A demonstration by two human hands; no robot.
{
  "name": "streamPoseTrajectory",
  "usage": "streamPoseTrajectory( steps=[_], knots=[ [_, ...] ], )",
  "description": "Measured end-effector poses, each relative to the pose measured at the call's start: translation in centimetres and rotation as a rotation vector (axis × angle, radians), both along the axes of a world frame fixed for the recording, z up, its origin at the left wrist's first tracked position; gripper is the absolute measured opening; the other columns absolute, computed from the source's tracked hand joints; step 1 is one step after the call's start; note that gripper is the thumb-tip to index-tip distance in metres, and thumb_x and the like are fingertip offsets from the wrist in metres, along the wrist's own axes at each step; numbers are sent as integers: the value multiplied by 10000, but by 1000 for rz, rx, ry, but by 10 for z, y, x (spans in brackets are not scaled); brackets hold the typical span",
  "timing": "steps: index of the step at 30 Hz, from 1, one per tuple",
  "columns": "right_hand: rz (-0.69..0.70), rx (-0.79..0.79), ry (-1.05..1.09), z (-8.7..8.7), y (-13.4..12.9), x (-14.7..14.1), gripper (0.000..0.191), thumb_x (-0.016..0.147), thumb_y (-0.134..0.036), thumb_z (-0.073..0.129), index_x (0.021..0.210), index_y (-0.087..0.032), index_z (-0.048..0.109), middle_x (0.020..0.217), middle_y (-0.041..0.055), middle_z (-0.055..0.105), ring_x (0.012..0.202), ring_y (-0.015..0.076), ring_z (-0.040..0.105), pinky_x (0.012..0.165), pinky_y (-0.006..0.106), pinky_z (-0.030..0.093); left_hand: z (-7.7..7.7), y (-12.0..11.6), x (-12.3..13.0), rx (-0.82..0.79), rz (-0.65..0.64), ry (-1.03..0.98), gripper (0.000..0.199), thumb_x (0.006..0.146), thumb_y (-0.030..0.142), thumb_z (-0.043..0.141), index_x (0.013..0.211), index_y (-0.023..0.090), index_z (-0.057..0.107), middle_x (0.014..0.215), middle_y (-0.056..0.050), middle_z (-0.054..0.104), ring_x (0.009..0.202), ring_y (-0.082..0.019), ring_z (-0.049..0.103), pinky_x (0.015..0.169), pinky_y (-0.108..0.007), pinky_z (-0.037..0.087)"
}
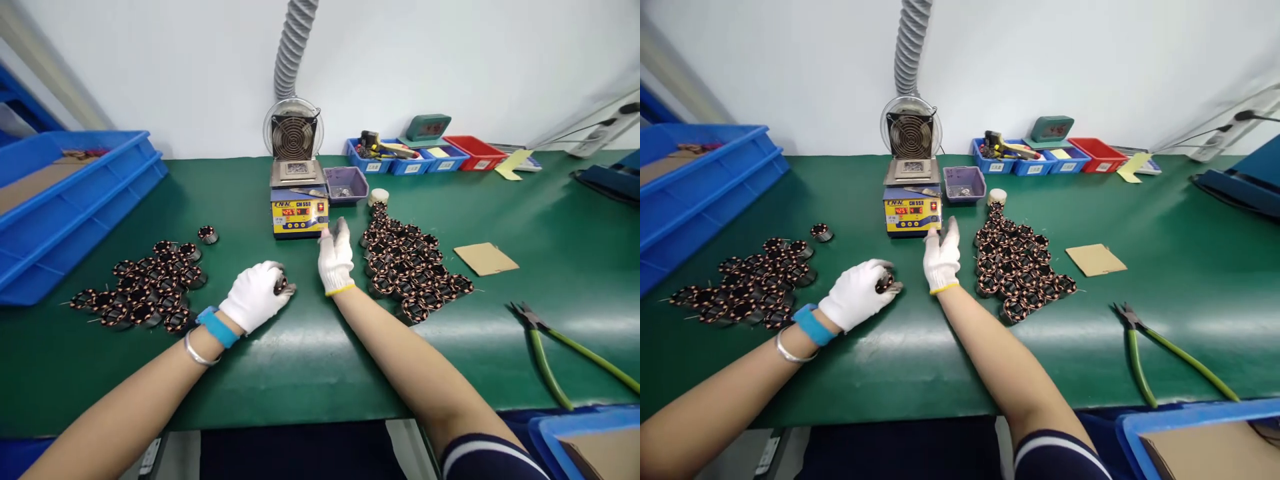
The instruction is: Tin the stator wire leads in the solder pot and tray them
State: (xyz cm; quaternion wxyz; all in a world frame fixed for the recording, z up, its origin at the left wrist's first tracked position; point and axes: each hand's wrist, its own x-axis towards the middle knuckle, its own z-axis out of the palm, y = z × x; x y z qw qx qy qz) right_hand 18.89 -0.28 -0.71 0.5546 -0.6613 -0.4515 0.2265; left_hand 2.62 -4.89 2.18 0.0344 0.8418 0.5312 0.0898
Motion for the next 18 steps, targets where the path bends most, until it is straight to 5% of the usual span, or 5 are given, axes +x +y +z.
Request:
streamPoseTrajectory(
  steps=[3,6,11,18],
  knots=[
    [238,24,81,-7,-41,-5,640,906,-322,361,1483,-116,174,1418,171,422,1245,215,502,964,338,479,-9,5,5,12,132,-221,491,716,507,654,1071,175,587,1304,-102,560,1027,-261,638,846,-333,515],
    [405,-47,-75,-6,-69,1,666,850,-341,489,1458,-173,276,1423,125,430,1240,228,508,1026,378,445,-9,5,4,-53,239,-292,734,639,564,692,1226,159,515,1245,-115,594,1061,-285,622,859,-343,514],
    [488,-154,-327,5,-66,5,520,829,-304,541,1339,-222,477,1289,60,567,1185,218,546,1041,382,432,-1,9,4,-126,195,-192,362,740,444,600,1018,217,648,1065,-71,675,968,-286,646,801,-361,514],
    [494,-183,-456,11,-47,-6,223,895,-300,483,1006,-242,668,1031,8,682,979,188,626,868,307,490,2,14,2,-153,126,-180,329,711,418,584,964,231,679,1039,-62,682,932,-272,650,768,-332,515]
  ],
)
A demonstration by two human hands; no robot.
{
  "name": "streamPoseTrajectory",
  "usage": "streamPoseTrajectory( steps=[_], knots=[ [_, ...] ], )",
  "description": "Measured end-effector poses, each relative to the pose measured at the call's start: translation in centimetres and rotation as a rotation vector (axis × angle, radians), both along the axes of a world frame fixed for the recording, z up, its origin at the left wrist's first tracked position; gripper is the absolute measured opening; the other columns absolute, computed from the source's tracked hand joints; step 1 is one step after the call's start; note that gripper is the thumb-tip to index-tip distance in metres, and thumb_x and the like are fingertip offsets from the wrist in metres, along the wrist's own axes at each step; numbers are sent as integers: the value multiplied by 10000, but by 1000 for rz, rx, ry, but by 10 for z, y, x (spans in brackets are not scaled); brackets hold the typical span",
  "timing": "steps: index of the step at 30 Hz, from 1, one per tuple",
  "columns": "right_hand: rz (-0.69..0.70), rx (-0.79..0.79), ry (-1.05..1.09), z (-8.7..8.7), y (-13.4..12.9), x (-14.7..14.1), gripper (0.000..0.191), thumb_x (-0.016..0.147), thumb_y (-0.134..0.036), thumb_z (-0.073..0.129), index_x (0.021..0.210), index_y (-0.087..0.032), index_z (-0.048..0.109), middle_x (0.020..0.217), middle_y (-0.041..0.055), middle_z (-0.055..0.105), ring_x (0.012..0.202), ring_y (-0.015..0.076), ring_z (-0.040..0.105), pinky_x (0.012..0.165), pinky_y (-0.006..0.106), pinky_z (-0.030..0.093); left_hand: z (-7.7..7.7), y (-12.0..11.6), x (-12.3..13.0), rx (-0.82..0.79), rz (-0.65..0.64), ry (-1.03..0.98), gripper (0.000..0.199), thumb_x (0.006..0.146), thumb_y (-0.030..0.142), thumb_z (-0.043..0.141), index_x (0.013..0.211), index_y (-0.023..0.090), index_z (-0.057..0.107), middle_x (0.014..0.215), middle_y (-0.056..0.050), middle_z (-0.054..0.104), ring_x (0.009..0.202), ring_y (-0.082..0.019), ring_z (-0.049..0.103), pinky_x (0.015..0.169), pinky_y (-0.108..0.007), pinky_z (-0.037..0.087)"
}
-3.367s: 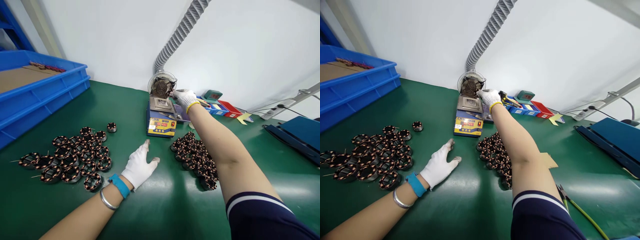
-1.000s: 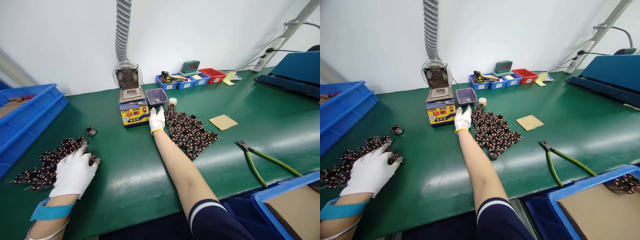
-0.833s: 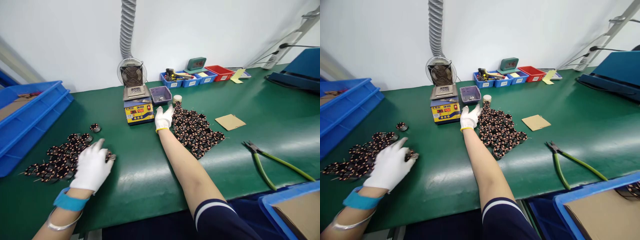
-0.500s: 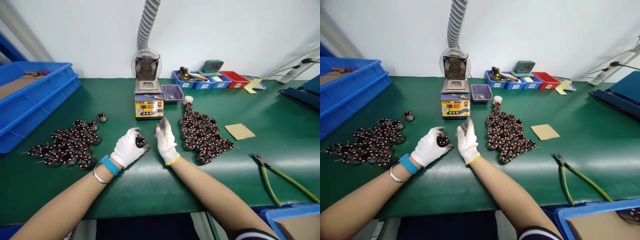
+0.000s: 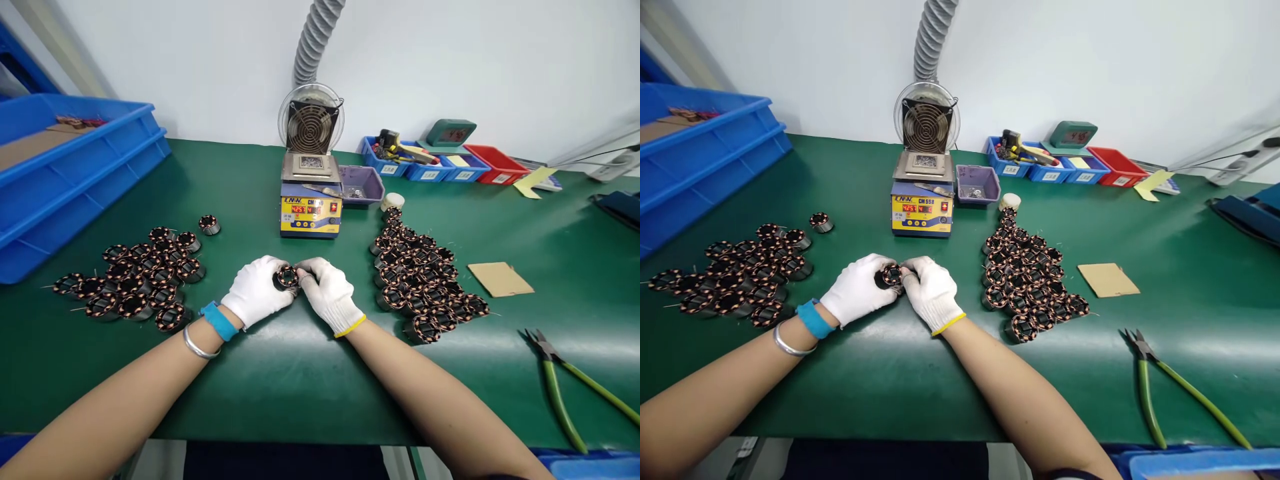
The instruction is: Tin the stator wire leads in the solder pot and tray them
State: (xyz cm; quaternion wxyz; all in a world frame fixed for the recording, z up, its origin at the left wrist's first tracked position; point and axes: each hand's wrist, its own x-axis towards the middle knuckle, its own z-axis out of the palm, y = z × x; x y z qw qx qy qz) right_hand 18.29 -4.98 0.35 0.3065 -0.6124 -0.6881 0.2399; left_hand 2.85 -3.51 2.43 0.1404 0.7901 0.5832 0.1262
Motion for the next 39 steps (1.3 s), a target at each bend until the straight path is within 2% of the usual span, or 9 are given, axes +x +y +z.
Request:
streamPoseTrajectory(
  steps=[4,8,14,17,20,25,27,34,39],
  knots=[
    [-60,-57,-159,1,12,16,227,891,-326,486,985,-231,670,984,38,684,940,224,625,824,329,485,-1,3,-6,-5,-77,-33,348,662,395,608,957,226,684,1071,-55,677,987,-269,640,842,-334,514],
    [-184,-84,-46,2,16,29,236,888,-335,480,968,-211,664,896,41,685,887,216,631,804,326,488,-3,0,-7,23,-75,-52,392,652,399,624,996,220,677,1129,-57,663,1050,-268,619,907,-335,499],
    [86,-50,-18,4,4,12,192,858,-312,532,969,-229,665,972,21,683,933,194,623,833,314,483,-2,-1,-2,15,-73,-18,394,682,526,635,916,215,698,1085,-77,684,1004,-297,632,873,-381,511],
    [27,-121,-12,4,9,16,181,862,-291,511,913,-214,667,916,30,685,890,204,629,812,338,492,-6,2,-5,38,-90,-41,368,704,507,635,914,211,699,1068,-71,690,998,-288,636,883,-390,513],
    [-89,-168,204,6,15,26,217,863,-331,504,900,-182,657,816,38,678,807,194,640,791,346,517,-12,0,-8,75,-100,-156,369,693,487,668,928,203,681,1162,-70,660,1046,-262,627,932,-374,505],
    [131,-296,660,7,2,12,399,747,-303,639,1123,-173,607,1000,62,694,910,187,661,826,336,556,-19,-8,-7,136,-156,-408,420,708,311,641,1108,192,596,1227,-65,634,1121,-209,605,1006,-350,479],
    [133,-268,749,6,-6,1,387,738,-261,627,1113,-167,608,1012,68,695,922,184,664,839,338,561,-20,-10,-4,161,-170,-461,436,708,265,608,1136,185,578,1206,-62,648,1119,-195,608,1011,-334,480],
    [-54,-19,401,7,-16,-4,508,656,-235,690,1150,-159,597,1025,79,675,869,190,658,842,351,566,-17,-14,1,158,-137,-414,487,753,196,532,1240,182,540,1215,-38,658,1100,-171,625,1014,-296,472],
    [16,32,368,5,-17,-1,505,676,-258,674,1161,-152,587,1084,94,653,925,199,654,860,350,565,-10,-15,1,65,-2,-296,454,711,233,568,1159,174,605,1099,-53,705,996,-225,666,900,-313,521]
  ],
)
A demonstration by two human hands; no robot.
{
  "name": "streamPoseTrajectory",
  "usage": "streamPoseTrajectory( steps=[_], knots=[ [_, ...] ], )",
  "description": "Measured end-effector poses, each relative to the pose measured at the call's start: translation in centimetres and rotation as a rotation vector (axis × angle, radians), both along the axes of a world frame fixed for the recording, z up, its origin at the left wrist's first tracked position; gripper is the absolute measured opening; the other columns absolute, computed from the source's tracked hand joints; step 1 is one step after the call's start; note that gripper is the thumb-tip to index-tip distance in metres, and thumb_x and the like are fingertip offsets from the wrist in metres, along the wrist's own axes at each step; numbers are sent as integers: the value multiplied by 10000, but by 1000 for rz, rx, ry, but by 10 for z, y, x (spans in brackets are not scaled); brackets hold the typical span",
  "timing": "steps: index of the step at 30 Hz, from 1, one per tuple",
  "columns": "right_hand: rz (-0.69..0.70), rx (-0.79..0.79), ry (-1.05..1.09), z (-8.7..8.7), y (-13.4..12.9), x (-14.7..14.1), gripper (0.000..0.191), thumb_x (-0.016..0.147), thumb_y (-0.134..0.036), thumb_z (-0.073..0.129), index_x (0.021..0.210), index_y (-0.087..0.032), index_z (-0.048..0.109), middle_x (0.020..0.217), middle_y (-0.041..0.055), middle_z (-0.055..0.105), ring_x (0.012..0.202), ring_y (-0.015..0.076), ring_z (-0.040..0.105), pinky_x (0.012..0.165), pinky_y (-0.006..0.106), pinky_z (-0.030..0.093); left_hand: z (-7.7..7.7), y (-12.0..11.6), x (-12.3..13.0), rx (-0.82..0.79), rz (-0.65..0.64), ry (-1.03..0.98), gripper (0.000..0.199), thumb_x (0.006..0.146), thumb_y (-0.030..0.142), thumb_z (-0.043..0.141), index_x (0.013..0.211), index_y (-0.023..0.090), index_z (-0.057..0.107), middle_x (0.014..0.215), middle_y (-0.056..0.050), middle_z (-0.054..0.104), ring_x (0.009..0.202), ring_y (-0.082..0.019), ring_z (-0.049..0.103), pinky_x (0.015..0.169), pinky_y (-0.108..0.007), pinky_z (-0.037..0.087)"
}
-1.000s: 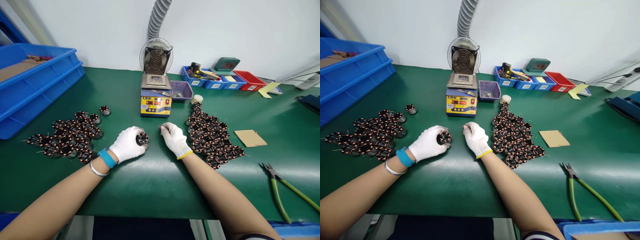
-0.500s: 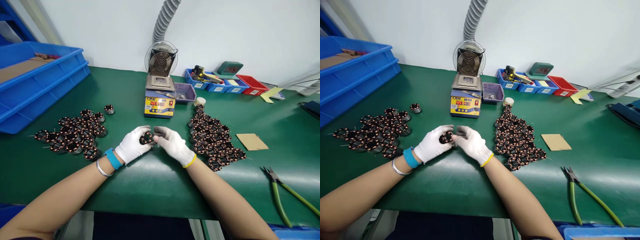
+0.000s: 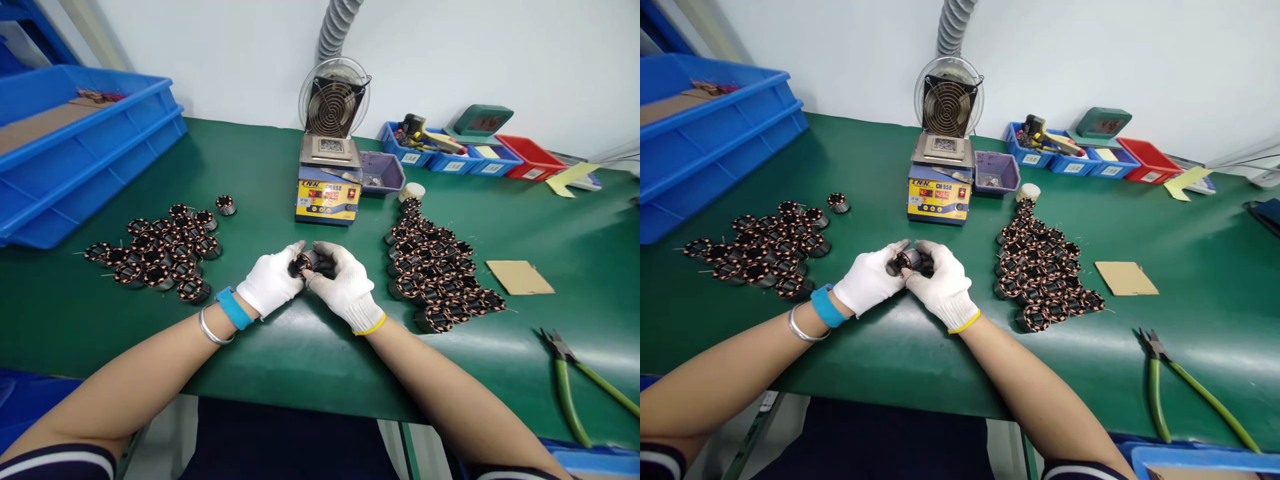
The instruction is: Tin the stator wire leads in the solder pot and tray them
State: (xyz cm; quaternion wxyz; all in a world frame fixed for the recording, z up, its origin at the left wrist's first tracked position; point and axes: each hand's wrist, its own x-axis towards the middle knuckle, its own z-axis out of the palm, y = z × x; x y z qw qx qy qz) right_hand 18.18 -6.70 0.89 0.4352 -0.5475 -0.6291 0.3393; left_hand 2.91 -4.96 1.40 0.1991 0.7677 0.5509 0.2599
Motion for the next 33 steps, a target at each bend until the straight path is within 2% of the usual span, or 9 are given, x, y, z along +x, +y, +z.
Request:
streamPoseTrajectory(
  steps=[4,8,13,16,20,24,27,29,33],
  knots=[
    [6,33,57,0,0,2,499,678,-254,656,1160,-145,590,1100,103,644,913,198,660,819,337,580,17,1,-12,-348,-107,-152,158,735,290,535,739,172,640,701,-26,700,615,-173,639,566,-265,512],
    [-10,-8,154,-1,0,3,509,667,-264,670,1156,-152,590,1074,98,655,866,190,673,782,317,589,37,4,-37,-666,-236,-464,137,693,284,586,739,157,610,509,10,611,350,-91,437,350,-206,327],
    [-37,-7,237,0,-1,2,505,663,-266,678,1150,-164,589,1062,90,663,834,183,676,749,305,597,36,8,-46,-387,-115,-806,316,773,475,543,768,159,555,524,3,587,392,-102,469,378,-212,346],
    [-37,44,192,4,-5,2,496,659,-259,674,1140,-167,597,1080,85,657,833,180,671,766,312,596,27,1,-32,-322,-132,-579,402,820,542,485,791,151,569,637,-20,618,506,-118,531,456,-226,410],
    [-18,88,122,9,-9,3,470,662,-258,669,1121,-169,612,1079,78,654,847,183,664,772,312,594,30,-15,-20,-311,-151,-396,287,819,405,533,661,166,549,578,8,574,487,-101,481,472,-222,400],
    [-49,62,146,12,-8,3,470,664,-262,675,1120,-168,610,1057,75,663,819,176,667,748,302,596,46,-22,-32,-563,-341,-671,303,803,406,565,607,179,522,479,1,554,382,-109,455,391,-231,353],
    [-70,32,192,12,-8,2,481,660,-269,682,1122,-159,605,1025,76,671,797,173,671,723,295,598,46,-17,-36,-402,-197,-884,374,794,498,552,600,180,521,461,-1,530,365,-105,433,362,-222,302],
    [-69,42,196,12,-9,2,480,664,-274,683,1125,-163,603,1037,76,670,805,174,672,728,298,598,39,-14,-31,-300,-104,-788,339,737,497,616,667,168,569,531,-8,579,419,-107,473,381,-215,327],
    [-39,106,135,12,-11,3,456,678,-267,666,1119,-164,611,1073,81,657,849,178,666,764,304,592,29,-18,-15,-372,-177,-456,236,726,387,647,690,158,603,604,1,614,506,-104,511,460,-208,403]
  ],
)
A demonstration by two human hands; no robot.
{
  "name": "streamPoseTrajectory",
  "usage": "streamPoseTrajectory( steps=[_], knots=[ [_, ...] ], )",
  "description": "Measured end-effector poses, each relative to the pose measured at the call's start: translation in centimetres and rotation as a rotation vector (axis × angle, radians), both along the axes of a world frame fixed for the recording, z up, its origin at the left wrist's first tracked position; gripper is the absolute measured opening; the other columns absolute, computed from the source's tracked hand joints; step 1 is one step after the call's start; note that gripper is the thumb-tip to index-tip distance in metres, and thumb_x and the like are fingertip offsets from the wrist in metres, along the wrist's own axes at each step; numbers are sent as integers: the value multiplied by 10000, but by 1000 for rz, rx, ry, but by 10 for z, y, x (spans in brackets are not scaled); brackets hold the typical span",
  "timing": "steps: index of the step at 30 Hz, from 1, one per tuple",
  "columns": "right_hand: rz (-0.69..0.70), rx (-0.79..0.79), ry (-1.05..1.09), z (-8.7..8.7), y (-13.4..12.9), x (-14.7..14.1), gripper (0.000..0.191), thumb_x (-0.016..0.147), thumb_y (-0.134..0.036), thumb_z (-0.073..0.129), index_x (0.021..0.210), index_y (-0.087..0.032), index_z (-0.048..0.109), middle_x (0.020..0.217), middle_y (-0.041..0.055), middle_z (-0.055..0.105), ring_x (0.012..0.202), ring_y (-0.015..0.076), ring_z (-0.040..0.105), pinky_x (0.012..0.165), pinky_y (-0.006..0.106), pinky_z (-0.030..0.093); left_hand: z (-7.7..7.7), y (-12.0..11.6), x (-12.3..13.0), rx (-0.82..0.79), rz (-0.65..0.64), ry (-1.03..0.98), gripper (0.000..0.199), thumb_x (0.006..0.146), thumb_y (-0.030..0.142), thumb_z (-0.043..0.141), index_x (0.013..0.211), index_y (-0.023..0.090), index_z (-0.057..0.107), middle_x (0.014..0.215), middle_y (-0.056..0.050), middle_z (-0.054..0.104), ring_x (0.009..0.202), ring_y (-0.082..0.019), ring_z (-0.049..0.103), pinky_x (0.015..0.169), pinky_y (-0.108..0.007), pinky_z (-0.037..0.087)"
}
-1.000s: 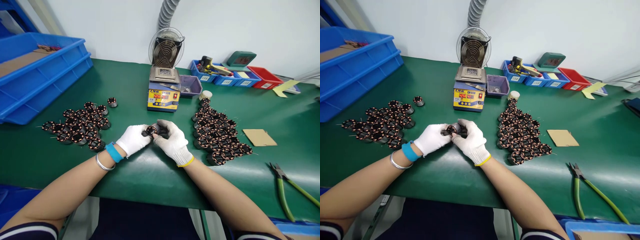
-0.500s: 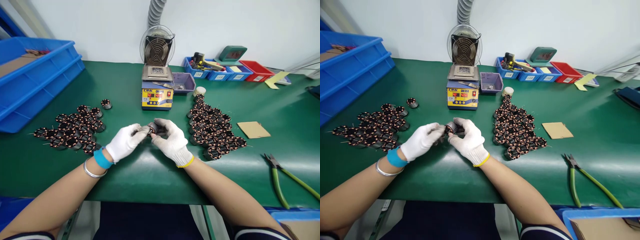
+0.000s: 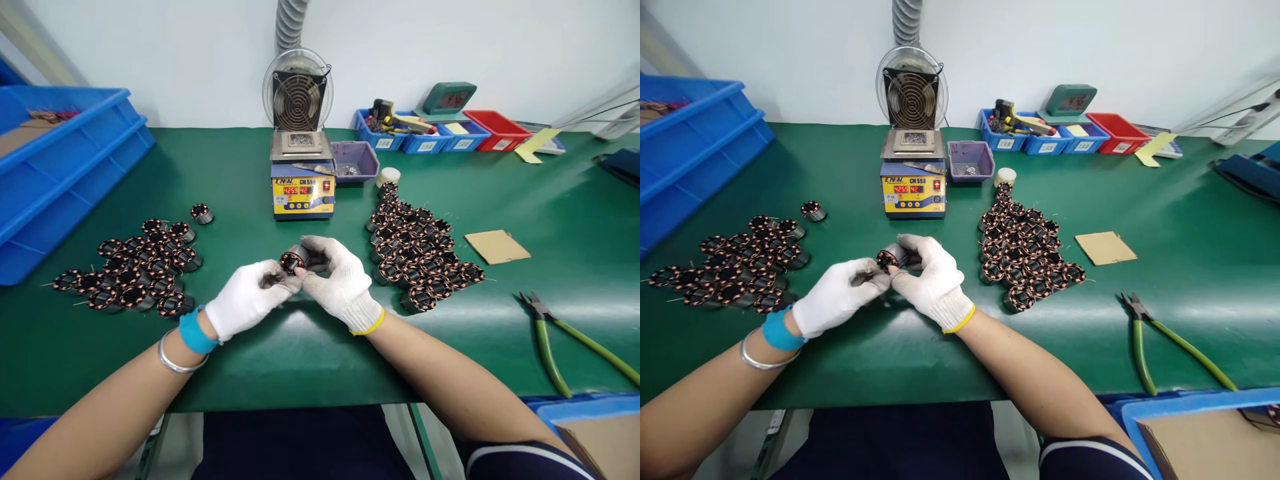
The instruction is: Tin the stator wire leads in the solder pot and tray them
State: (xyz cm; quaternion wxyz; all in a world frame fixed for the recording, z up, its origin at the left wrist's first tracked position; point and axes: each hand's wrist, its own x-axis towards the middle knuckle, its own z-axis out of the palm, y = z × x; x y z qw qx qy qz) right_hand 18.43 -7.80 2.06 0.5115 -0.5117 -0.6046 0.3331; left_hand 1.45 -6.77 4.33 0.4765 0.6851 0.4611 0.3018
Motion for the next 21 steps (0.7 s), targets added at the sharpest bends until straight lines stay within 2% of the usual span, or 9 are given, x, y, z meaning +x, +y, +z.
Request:
streamPoseTrajectory(
  steps=[3,7,9,13,15,18,21],
  knots=[
    [-21,26,-49,0,2,2,451,673,-265,659,1111,-166,621,1060,76,654,836,175,661,749,299,592,6,-8,1,11,48,-41,191,769,326,572,691,157,615,555,5,615,435,-93,480,421,-204,388],
    [-67,40,-94,5,6,4,455,658,-256,655,1105,-174,625,1025,58,655,795,164,651,730,293,591,12,-6,-10,116,276,-221,188,758,333,553,701,157,592,524,0,603,415,-111,505,390,-214,375],
    [-72,56,-127,9,7,4,451,658,-254,651,1102,-178,627,1011,52,655,785,160,647,730,292,588,8,0,-11,175,268,-208,216,760,371,557,721,160,584,572,-4,613,444,-113,516,411,-221,382],
    [-53,136,-241,13,3,1,437,670,-242,636,1104,-193,632,990,45,651,815,162,636,736,285,575,-6,6,-6,265,144,46,220,776,369,553,662,181,565,581,9,582,526,-124,511,511,-242,405],
    [-38,158,-285,14,1,0,433,675,-239,628,1104,-186,635,977,47,650,821,161,632,728,276,569,-9,4,-4,325,182,95,240,804,316,509,600,191,534,547,19,550,538,-123,502,544,-244,399],
    [-48,147,-316,18,3,1,426,676,-248,626,1097,-184,638,967,42,655,810,157,633,726,270,565,-8,-2,-6,362,274,-2,219,817,282,490,621,195,532,531,30,532,528,-117,501,552,-236,404],
    [-90,141,-355,34,22,8,429,675,-263,633,1097,-185,635,961,38,661,812,169,639,743,291,564,-8,-4,-9,365,347,-75,242,841,344,486,658,194,536,526,30,513,498,-115,483,509,-233,388]
  ],
)
